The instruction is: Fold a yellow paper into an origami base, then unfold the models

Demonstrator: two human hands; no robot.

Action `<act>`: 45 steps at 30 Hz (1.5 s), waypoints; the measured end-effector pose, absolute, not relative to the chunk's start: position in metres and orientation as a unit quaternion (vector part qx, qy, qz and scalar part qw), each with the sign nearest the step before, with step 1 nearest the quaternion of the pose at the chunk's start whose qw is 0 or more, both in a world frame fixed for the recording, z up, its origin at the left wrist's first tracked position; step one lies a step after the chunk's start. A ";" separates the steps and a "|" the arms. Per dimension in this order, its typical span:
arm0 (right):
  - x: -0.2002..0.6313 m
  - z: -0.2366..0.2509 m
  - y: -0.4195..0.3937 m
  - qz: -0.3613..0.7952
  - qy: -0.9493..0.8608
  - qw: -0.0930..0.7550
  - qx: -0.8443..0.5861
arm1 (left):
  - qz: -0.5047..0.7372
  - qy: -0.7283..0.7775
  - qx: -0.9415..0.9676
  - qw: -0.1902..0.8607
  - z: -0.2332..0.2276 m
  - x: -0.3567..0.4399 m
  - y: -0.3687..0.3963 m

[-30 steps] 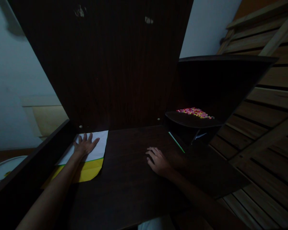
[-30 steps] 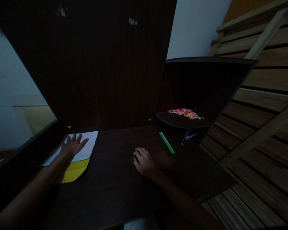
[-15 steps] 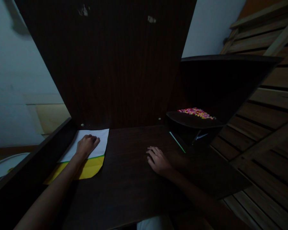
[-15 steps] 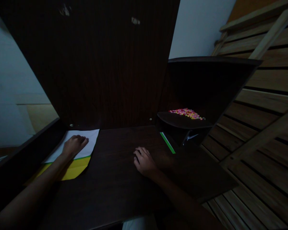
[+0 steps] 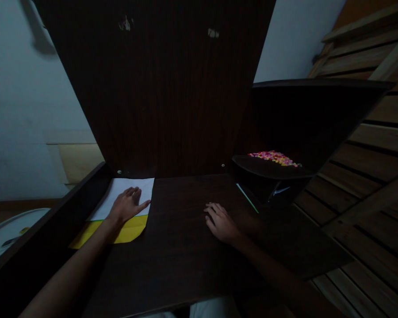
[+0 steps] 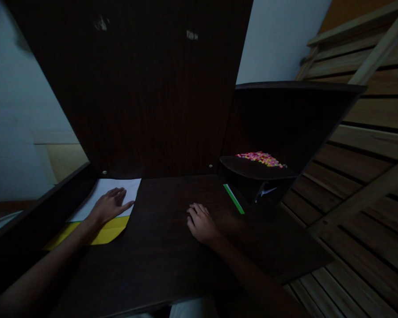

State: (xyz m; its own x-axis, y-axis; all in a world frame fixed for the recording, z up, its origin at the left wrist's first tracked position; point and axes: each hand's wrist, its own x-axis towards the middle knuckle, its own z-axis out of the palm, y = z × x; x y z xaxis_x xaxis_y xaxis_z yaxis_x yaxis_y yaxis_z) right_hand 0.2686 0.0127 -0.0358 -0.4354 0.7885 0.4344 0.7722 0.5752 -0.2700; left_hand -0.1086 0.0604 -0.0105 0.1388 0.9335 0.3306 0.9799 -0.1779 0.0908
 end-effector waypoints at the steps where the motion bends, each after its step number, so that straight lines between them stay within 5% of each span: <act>1: 0.269 -0.036 0.013 0.015 -0.847 0.265 -0.461 | -0.150 -0.629 -0.758 0.080 -0.010 -0.108 0.060; 34: 0.268 -0.037 0.012 0.016 -0.846 0.253 -0.469 | -0.150 -0.576 -0.797 0.102 0.006 -0.075 0.004; 45: 0.270 -0.043 0.014 0.003 -0.848 0.256 -0.465 | -0.163 -0.565 -0.807 0.055 -0.030 -0.070 -0.009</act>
